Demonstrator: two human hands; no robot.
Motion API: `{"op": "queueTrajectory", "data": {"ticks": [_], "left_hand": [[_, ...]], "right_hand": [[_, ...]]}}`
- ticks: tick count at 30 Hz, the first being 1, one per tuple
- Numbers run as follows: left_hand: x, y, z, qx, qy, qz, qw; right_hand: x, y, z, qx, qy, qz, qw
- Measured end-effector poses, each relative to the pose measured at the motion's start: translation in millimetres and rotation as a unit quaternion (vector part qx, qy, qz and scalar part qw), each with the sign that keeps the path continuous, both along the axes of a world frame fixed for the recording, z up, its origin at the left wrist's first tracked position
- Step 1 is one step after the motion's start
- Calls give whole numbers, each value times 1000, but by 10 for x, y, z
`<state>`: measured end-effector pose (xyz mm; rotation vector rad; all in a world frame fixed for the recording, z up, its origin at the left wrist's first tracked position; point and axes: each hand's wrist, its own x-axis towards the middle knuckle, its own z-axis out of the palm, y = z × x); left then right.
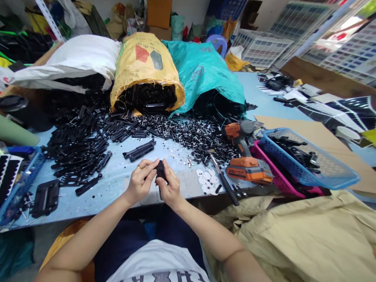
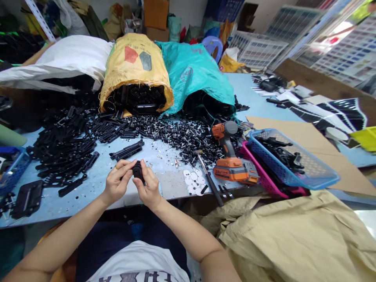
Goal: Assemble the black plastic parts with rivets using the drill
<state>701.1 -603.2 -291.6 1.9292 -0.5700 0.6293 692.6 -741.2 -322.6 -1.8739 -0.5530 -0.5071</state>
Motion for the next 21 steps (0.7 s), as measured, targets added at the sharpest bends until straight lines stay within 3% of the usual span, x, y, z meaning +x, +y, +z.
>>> {"op": "queueTrajectory", "data": {"ticks": [10, 15, 21], "left_hand": [[64, -15, -62, 4, 18, -29, 999], [89, 35, -52, 8, 41, -49, 998], [84, 56, -156, 23, 66, -73, 995]], "right_hand": [[-59, 119, -247, 66, 53, -36, 996], [-56, 116, -312, 76, 59, -18, 995], [-90, 109, -399, 71, 87, -25, 993]]}}
